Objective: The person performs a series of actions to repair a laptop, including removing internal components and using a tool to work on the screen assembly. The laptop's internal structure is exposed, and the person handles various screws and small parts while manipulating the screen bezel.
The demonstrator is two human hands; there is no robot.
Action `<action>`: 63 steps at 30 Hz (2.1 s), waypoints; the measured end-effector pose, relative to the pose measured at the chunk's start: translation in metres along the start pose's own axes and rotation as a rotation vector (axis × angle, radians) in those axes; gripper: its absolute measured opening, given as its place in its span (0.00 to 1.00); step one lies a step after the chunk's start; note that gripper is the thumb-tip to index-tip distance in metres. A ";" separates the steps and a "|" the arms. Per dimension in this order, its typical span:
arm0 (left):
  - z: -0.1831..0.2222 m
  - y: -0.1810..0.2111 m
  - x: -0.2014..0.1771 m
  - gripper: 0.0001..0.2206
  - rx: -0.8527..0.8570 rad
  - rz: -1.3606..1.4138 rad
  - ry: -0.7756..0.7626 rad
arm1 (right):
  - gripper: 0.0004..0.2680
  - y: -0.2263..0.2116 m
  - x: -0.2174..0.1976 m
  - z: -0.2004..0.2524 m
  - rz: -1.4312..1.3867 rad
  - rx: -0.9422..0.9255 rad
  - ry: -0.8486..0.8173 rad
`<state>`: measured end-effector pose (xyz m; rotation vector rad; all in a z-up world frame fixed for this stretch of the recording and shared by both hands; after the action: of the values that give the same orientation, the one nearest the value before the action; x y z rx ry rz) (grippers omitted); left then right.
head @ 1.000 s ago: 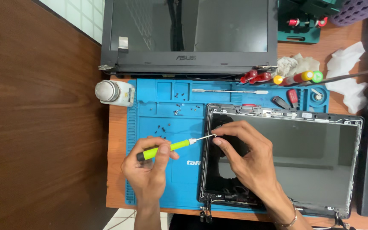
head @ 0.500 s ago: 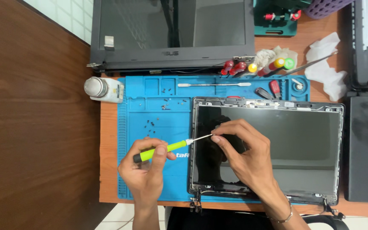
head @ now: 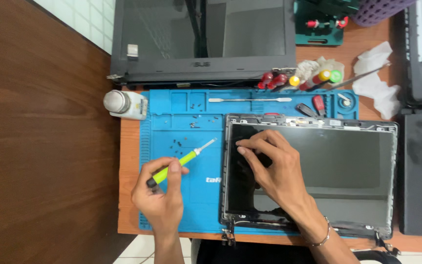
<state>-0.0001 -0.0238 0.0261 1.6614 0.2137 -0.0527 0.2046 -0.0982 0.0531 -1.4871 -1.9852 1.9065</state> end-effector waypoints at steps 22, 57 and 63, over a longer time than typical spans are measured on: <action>-0.032 -0.011 0.008 0.06 -0.088 -0.150 -0.091 | 0.06 0.002 0.058 -0.033 0.308 -0.223 -0.078; -0.014 0.005 0.000 0.05 -0.157 -0.042 -0.166 | 0.05 0.003 0.032 -0.014 0.073 -0.189 -0.084; -0.004 0.018 0.002 0.05 -0.096 -0.045 -0.190 | 0.06 0.008 0.010 -0.002 0.042 -0.239 -0.044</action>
<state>0.0041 -0.0212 0.0440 1.5457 0.1072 -0.2300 0.2051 -0.0921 0.0420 -1.5611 -2.2887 1.7841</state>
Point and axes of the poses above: each hand's wrist, its own z-axis away from the middle knuckle, its own x-axis out of the palm, y = z × x, the point moved 2 cm from there along -z, towards the middle knuckle, and after that the axes turned 13 degrees about y, right-handed, at the moved point
